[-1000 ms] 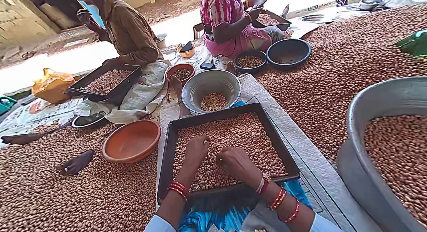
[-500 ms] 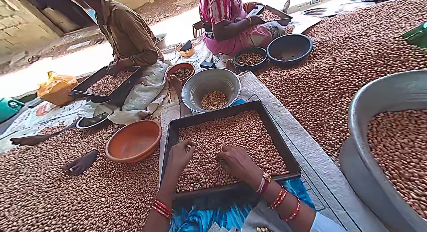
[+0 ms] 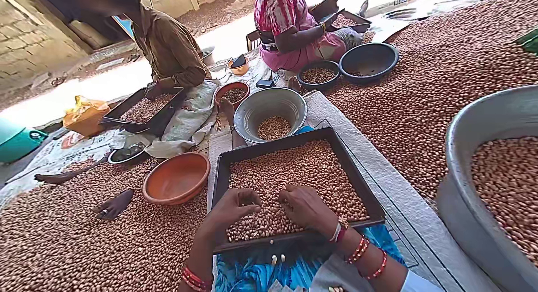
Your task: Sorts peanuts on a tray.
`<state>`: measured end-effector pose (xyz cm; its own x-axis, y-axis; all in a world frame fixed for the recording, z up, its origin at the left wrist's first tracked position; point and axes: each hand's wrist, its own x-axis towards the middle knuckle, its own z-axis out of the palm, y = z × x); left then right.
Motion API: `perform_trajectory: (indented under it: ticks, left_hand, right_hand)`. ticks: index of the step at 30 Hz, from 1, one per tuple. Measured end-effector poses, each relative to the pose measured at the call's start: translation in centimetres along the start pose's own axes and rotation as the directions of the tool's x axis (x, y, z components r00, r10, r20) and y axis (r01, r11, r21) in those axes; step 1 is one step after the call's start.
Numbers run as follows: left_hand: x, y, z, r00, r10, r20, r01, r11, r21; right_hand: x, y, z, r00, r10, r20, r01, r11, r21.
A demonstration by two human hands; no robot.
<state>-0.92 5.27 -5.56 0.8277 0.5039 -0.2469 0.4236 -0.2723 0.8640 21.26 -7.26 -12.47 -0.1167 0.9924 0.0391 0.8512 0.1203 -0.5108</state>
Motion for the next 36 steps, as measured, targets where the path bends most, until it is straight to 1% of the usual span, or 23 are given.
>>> perform_trajectory:
  ticks: [1,2,3,4,6,9,10,12,13,15,17,18,19,20,22,23,27,30,32,33,34,35,36]
  left_hand:
    - [0.6,-0.1,-0.1,0.979,-0.082,-0.188,0.112,0.981,0.156]
    - [1.5,-0.4,0.0,0.930,-0.143,-0.339,0.245,0.928,0.281]
    - [2.2,-0.8,0.2,0.882,-0.180,-0.435,0.352,0.866,0.355]
    - [2.9,-1.3,0.5,0.852,-0.208,-0.480,0.423,0.814,0.398]
    - [3.8,-2.1,1.2,0.835,-0.253,-0.488,0.490,0.746,0.450]
    - [4.6,-2.5,2.1,0.843,-0.314,-0.437,0.517,0.699,0.495]
    - [4.7,-2.6,2.1,0.849,-0.322,-0.419,0.509,0.712,0.484]
    - [4.5,-2.8,1.4,0.865,-0.287,-0.412,0.449,0.810,0.377]
    - [4.5,-3.0,0.9,0.867,-0.254,-0.428,0.393,0.877,0.276]
    - [4.7,-3.1,0.0,0.843,-0.203,-0.498,0.311,0.940,0.143]
    - [5.2,-2.3,-0.6,0.815,-0.173,-0.553,0.331,0.923,0.199]
    - [5.8,-2.0,-0.9,0.819,-0.166,-0.548,0.362,0.892,0.271]
    - [6.4,-1.9,-1.1,0.832,-0.170,-0.529,0.391,0.855,0.341]
    - [7.2,-2.1,-1.2,0.842,-0.179,-0.509,0.413,0.821,0.395]
    - [8.4,-2.4,-1.0,0.856,-0.207,-0.474,0.444,0.763,0.469]
    - [8.9,-2.6,-0.7,0.860,-0.220,-0.461,0.456,0.738,0.498]
    - [9.8,-2.9,0.0,0.864,-0.252,-0.435,0.481,0.666,0.569]
    - [9.3,-2.7,-0.3,0.863,-0.260,-0.434,0.483,0.678,0.555]
    - [7.8,-1.9,-0.8,0.912,-0.214,-0.351,0.370,0.798,0.475]
    - [6.5,-1.5,-1.2,0.959,-0.163,-0.230,0.243,0.893,0.378]
    - [5.1,-1.4,-1.5,0.996,-0.072,-0.051,0.081,0.977,0.199]
    - [3.8,-1.4,-1.7,0.989,0.045,0.142,-0.041,0.999,-0.036]
    - [2.7,-1.4,-1.8,0.948,0.140,0.285,-0.080,0.974,-0.212]
  right_hand:
    - [0.0,-0.1,0.0,1.000,0.003,0.005,-0.003,1.000,-0.005]
    - [0.0,-0.1,0.0,1.000,0.009,0.017,-0.008,1.000,-0.011]
    - [0.1,-0.2,-0.1,0.999,0.016,0.031,-0.015,1.000,-0.015]
    - [0.1,-0.2,-0.2,0.999,0.018,0.033,-0.017,1.000,-0.018]
    - [0.0,-0.1,-0.3,0.999,0.025,0.045,-0.025,1.000,-0.014]
    - [0.0,0.0,-0.5,0.997,0.035,0.067,-0.034,0.999,-0.009]
    - [0.0,-0.1,-0.6,0.996,0.044,0.082,-0.044,0.999,-0.006]
    - [-0.4,-0.5,-1.3,0.994,0.036,0.107,-0.039,0.999,0.028]
    - [-0.8,-0.6,-1.8,0.994,-0.011,0.112,0.002,0.997,0.082]
    - [-1.8,-0.7,-3.0,0.965,-0.225,0.133,0.172,0.930,0.324]
    - [-2.4,-0.8,-3.8,0.886,-0.453,0.102,0.315,0.748,0.584]
    - [-2.8,-0.7,-4.2,0.868,-0.491,0.073,0.341,0.697,0.631]
    - [-3.2,-0.6,-4.8,0.880,-0.473,0.048,0.346,0.706,0.617]
    - [-3.6,-0.4,-5.4,0.910,-0.413,0.033,0.325,0.763,0.559]
    - [-4.4,0.5,-6.4,0.970,-0.243,0.012,0.217,0.886,0.411]
    - [-4.8,1.2,-6.6,0.986,-0.168,-0.012,0.160,0.914,0.372]
    - [-7.0,3.5,-7.6,0.995,0.043,-0.086,-0.007,0.926,0.378]
    - [-8.0,4.4,-8.1,0.982,0.179,-0.065,-0.150,0.937,0.316]
    - [-8.2,4.6,-8.6,0.963,0.271,-0.003,-0.263,0.935,0.238]
    - [-8.3,4.6,-8.9,0.949,0.314,0.037,-0.315,0.928,0.197]
    - [-8.4,4.5,-9.2,0.931,0.356,0.077,-0.364,0.917,0.162]
    - [-8.5,4.4,-9.6,0.914,0.390,0.108,-0.402,0.906,0.133]
    - [-8.5,4.3,-9.9,0.897,0.423,0.131,-0.437,0.893,0.107]
